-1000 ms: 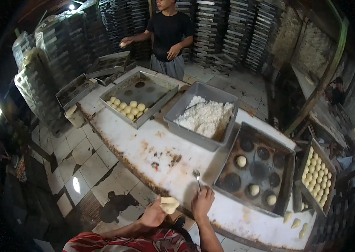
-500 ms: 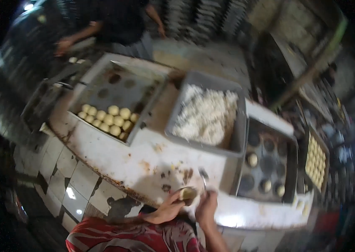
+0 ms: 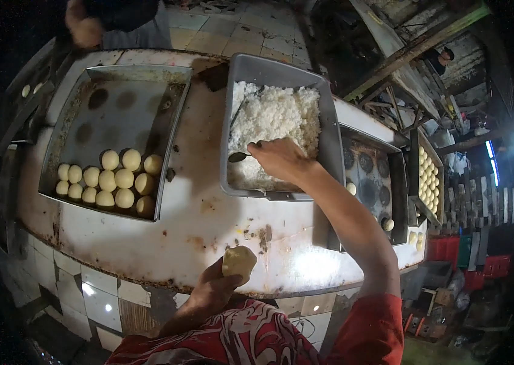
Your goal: Filling dough with a coconut mixture and arranging them on baking trays.
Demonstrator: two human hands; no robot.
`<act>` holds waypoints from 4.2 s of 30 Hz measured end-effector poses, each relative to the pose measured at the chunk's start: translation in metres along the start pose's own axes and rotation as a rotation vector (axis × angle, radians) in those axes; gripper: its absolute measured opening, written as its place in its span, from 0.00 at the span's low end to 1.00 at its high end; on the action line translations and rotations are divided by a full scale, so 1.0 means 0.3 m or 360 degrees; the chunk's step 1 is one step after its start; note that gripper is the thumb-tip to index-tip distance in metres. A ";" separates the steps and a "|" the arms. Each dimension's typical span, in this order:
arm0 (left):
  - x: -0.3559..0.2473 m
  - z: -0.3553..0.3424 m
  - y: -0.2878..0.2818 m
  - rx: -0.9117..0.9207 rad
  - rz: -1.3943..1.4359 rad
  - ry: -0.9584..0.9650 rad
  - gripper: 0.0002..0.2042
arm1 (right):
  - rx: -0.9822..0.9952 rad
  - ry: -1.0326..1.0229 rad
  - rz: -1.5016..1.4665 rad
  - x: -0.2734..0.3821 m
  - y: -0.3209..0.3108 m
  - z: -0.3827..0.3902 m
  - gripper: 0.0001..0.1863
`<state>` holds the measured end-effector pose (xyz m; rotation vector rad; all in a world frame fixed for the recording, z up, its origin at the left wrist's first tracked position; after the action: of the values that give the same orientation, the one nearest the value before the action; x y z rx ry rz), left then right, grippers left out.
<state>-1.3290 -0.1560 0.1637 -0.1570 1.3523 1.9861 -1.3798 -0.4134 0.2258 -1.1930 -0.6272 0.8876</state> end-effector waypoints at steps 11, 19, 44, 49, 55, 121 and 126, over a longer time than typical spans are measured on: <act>-0.151 -0.058 -0.074 -0.0159 -0.0414 0.0622 0.21 | 0.0495 0.0090 -0.1063 -0.090 -0.076 0.100 0.12; -0.266 -0.305 0.261 0.0051 -0.0007 0.0683 0.19 | -0.0297 0.0253 -0.1595 -0.263 -0.101 0.336 0.11; -0.022 -0.232 0.502 -0.0724 -0.1603 0.1126 0.31 | -0.1399 0.0751 -0.0677 0.219 0.516 0.946 0.22; 0.445 -0.055 0.340 0.0032 -0.1903 0.0609 0.31 | -0.0874 0.0414 -0.2262 0.311 0.353 1.065 0.21; 0.689 0.015 0.403 0.0081 -0.0910 0.0599 0.24 | -0.1162 0.0815 -0.2236 0.417 0.470 1.373 0.08; 1.103 -0.324 0.748 -0.0092 -0.1616 0.0727 0.07 | -0.0007 0.0600 -0.1529 -0.619 0.707 1.959 0.17; 0.930 -0.266 0.667 0.0015 -0.1385 0.0659 0.08 | -0.0550 -0.0025 -0.1008 -0.467 0.336 1.265 0.15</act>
<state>-1.6801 -0.1262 0.1500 -1.0121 1.2238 1.2325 -1.7871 -0.3252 0.2373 -1.1828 -1.1247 0.2558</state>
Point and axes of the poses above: each hand's wrist, its own z-axis away from the middle knuckle, its own y-axis out of the palm, x = y × z, the point moved 6 cm from there along -z, towards the middle knuckle, and after that the axes turned 1 degree about -y, right-handed, at the moved point
